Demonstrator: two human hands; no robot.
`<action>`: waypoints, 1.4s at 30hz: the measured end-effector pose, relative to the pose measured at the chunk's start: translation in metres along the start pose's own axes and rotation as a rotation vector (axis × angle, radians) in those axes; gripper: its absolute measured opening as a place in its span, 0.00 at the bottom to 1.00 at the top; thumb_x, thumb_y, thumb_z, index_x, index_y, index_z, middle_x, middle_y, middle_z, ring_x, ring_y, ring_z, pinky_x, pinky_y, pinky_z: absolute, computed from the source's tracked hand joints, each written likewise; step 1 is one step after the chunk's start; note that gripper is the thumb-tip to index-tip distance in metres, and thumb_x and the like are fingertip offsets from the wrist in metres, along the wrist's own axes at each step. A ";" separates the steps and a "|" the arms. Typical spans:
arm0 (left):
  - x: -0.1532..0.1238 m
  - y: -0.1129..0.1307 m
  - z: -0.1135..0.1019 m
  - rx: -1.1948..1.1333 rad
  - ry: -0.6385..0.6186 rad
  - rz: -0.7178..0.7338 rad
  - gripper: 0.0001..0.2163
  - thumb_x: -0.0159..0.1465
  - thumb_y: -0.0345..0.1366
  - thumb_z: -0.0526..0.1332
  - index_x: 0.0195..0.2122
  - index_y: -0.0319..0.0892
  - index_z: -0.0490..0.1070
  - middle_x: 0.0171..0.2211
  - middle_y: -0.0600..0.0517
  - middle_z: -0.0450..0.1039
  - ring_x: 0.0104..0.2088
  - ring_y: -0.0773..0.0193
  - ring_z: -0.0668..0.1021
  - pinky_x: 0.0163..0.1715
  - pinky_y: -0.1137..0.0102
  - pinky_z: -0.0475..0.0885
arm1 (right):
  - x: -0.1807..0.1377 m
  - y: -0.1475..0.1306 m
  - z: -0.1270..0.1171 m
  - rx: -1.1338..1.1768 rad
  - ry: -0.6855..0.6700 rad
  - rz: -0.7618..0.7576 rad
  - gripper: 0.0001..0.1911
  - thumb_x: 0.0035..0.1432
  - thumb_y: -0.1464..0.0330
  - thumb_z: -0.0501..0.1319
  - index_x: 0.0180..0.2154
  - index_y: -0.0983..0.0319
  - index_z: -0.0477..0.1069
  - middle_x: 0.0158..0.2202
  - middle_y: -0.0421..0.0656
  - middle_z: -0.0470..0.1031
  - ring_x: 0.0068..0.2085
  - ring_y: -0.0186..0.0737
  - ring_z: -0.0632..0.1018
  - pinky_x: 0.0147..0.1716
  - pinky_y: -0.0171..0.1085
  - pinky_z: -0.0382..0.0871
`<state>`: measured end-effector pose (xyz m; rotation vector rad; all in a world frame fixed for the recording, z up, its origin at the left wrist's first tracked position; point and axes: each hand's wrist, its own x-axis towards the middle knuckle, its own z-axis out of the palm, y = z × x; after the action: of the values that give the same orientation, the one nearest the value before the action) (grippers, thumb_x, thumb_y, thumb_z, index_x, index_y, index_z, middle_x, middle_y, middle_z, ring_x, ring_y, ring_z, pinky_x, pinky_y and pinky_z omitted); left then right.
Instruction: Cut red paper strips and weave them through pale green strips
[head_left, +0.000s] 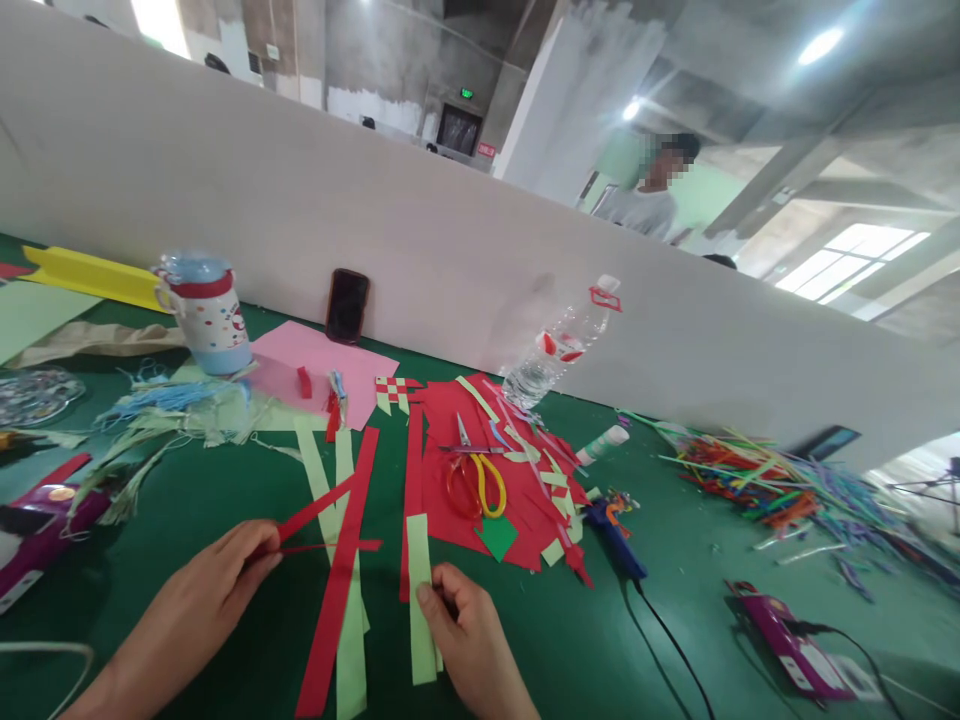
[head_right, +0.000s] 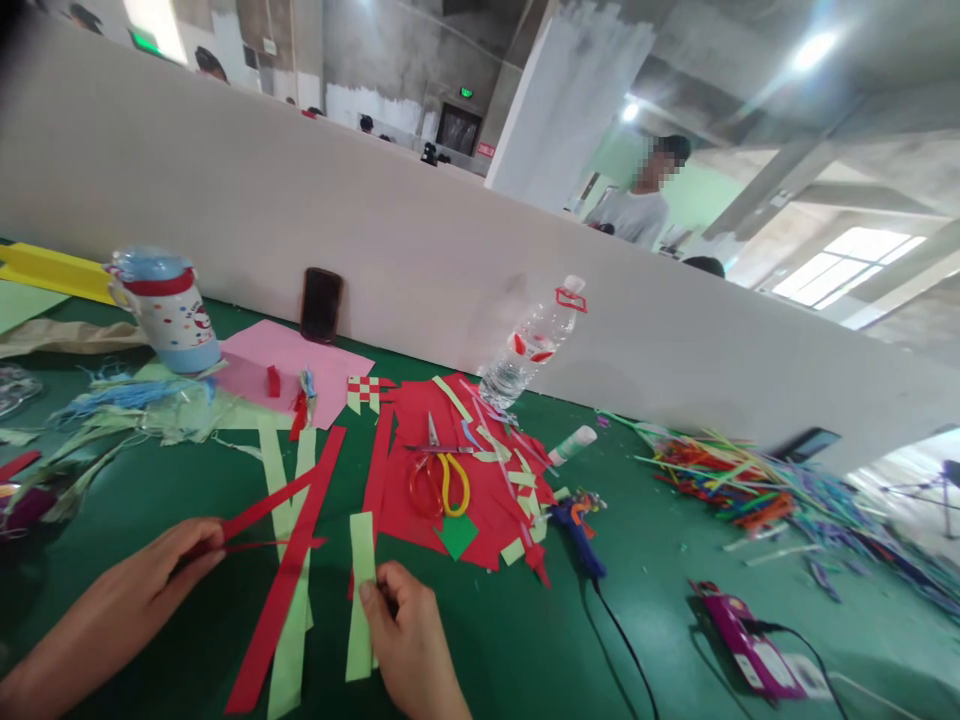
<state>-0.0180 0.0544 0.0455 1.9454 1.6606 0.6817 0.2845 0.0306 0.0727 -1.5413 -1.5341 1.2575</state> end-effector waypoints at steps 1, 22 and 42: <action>0.000 0.001 -0.002 -0.057 -0.011 -0.042 0.14 0.68 0.53 0.51 0.35 0.50 0.66 0.32 0.54 0.74 0.30 0.61 0.77 0.31 0.72 0.69 | 0.000 -0.001 0.000 -0.016 0.005 -0.008 0.23 0.62 0.48 0.57 0.26 0.60 0.61 0.24 0.35 0.58 0.27 0.34 0.60 0.26 0.32 0.55; -0.001 0.033 -0.008 -1.162 -0.023 -0.480 0.18 0.59 0.54 0.66 0.39 0.47 0.67 0.33 0.56 0.74 0.30 0.67 0.72 0.33 0.73 0.70 | 0.016 -0.013 -0.002 -0.349 0.088 -0.325 0.11 0.67 0.67 0.55 0.36 0.60 0.75 0.30 0.42 0.75 0.31 0.39 0.74 0.32 0.34 0.66; -0.030 0.055 -0.010 -1.416 -0.193 -0.707 0.21 0.46 0.47 0.78 0.33 0.41 0.74 0.27 0.49 0.81 0.19 0.71 0.73 0.21 0.77 0.69 | 0.054 -0.006 -0.012 -0.191 0.429 -0.808 0.19 0.64 0.78 0.58 0.49 0.52 0.78 0.39 0.44 0.80 0.40 0.41 0.81 0.37 0.37 0.77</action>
<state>0.0126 0.0179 0.0872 0.3730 1.0275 0.9195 0.2862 0.0865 0.0714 -1.0070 -1.7329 0.3108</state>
